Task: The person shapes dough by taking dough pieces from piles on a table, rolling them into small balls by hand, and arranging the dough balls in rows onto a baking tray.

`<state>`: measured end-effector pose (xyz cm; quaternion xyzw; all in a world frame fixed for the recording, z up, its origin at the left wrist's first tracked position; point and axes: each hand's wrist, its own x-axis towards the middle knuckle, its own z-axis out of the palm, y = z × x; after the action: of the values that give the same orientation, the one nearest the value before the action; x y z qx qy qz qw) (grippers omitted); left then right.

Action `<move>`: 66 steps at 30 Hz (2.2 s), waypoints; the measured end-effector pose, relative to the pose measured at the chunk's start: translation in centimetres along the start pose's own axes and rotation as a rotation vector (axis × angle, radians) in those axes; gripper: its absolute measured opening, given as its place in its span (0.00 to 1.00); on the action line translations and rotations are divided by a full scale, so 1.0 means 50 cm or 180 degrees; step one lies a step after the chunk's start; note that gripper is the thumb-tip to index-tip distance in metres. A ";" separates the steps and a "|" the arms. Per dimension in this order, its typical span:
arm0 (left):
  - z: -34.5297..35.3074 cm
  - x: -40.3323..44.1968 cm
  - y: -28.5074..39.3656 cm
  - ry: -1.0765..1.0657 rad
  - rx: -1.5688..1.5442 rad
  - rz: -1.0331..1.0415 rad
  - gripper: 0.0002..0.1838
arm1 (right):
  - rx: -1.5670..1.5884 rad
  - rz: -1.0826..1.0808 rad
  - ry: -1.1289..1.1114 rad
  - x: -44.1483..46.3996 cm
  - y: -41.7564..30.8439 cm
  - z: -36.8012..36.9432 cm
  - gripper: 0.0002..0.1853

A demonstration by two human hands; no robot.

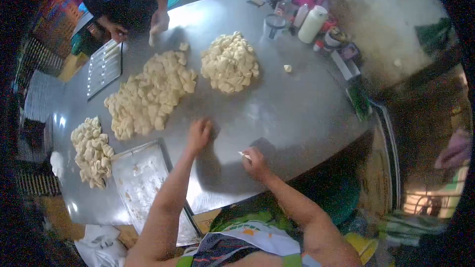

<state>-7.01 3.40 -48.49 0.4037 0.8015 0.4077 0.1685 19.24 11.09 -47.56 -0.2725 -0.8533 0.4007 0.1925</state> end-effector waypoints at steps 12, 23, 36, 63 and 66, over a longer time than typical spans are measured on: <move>-0.018 -0.147 -0.010 0.0321 0.1705 0.0227 0.17 | -0.1886 -0.0285 -0.0205 0.166 -0.022 0.076 0.09; -0.054 -0.297 -0.016 -0.0074 0.1592 0.0538 0.19 | -0.1794 -0.0887 -0.0337 0.001 0.065 0.044 0.13; -0.060 -0.312 0.038 -0.0339 0.1395 0.0378 0.17 | -0.1162 -0.1212 -0.0711 -0.005 0.042 0.073 0.13; -0.029 -0.284 -0.014 -0.0417 0.1346 0.0563 0.11 | -0.0640 -0.1349 -0.0840 0.027 0.080 0.111 0.16; -0.042 -0.168 -0.030 0.0086 0.1666 0.0512 0.13 | -0.1422 -0.1241 -0.0006 0.151 0.102 0.141 0.14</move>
<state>-3.83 -4.79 -48.92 0.4904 0.8471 0.2042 0.0148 11.11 14.36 -55.01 -0.1387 -0.9568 0.1586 0.2003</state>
